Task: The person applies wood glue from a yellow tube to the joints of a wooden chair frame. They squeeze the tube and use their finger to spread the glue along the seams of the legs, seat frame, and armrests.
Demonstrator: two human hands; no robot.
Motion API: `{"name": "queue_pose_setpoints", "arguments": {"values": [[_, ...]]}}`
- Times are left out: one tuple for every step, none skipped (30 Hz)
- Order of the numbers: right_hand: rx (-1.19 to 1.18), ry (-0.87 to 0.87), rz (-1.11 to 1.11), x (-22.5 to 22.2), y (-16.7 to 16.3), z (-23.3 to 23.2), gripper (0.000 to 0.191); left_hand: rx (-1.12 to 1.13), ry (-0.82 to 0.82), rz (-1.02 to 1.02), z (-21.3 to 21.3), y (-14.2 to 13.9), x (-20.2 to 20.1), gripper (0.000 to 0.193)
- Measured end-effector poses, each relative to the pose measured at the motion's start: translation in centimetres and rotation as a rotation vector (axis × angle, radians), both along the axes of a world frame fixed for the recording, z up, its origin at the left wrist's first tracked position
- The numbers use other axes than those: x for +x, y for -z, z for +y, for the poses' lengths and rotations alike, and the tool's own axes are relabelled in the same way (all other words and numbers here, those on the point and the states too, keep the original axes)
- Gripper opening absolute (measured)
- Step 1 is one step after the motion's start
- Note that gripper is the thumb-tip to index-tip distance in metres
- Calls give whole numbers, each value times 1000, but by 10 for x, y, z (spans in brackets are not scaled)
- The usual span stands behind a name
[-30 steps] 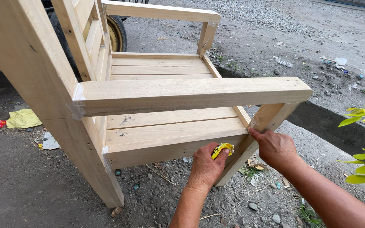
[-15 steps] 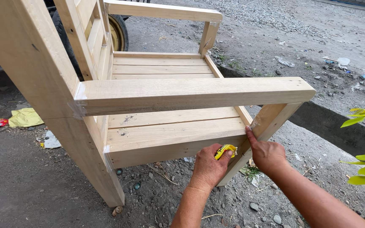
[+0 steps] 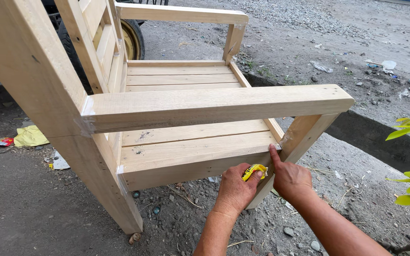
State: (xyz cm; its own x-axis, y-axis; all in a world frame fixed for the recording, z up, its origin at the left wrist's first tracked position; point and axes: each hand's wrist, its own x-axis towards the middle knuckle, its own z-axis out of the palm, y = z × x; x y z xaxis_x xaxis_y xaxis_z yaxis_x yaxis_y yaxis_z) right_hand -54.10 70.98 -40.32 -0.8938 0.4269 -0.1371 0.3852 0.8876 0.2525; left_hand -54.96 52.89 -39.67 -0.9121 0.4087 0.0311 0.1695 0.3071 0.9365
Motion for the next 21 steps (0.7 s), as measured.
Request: {"name": "queue_pose_setpoints", "arguments": {"values": [[0,24,-13,1,-4,-3,88,-4,4,6,1,0,3,31],[2,49,-26,-1,-7,-6,87,-7,7,13,0,0,2,32],[-13,64,-14,-1,-11,-6,87,-21,11,-4,1,0,4,32],[-27,81,-3,-3,-12,-5,86,-34,16,-21,2,0,4,33],[-42,97,8,-6,-12,-5,86,-47,20,-39,3,0,3,33],[-53,111,14,-8,-12,-4,84,-48,23,-39,3,0,4,34],[-63,126,19,-9,-10,-3,82,-48,27,-40,4,1,6,34],[-75,140,24,-12,-7,-3,80,-50,30,-41,4,1,6,35],[-79,134,46,-12,-4,-1,83,-52,31,-48,5,1,8,35],[-84,128,67,-11,-2,2,86,-55,32,-56,6,2,10,35],[-88,122,89,-8,1,4,90,-57,33,-63,6,2,13,35],[-100,122,93,-8,4,4,92,-56,33,-48,5,2,13,34],[-113,120,94,-5,7,4,94,-55,32,-33,4,3,15,34],[-125,118,98,-2,9,4,96,-54,30,-18,3,3,16,33],[-135,124,103,1,12,3,97,-58,26,-33,2,4,16,33],[-144,132,108,6,13,3,98,-62,24,-48,1,4,17,33],[-153,141,114,9,16,1,99,-66,23,-63,0,5,16,34],[-153,139,128,12,17,0,99,-61,22,-52,-1,6,17,34],[-153,137,142,16,18,-1,99,-55,23,-41,-2,6,17,34],[-154,135,156,19,18,-3,99,-50,23,-30,-3,7,17,34],[-160,138,159,21,18,-4,100,-48,25,-30,-3,7,17,33]]}}
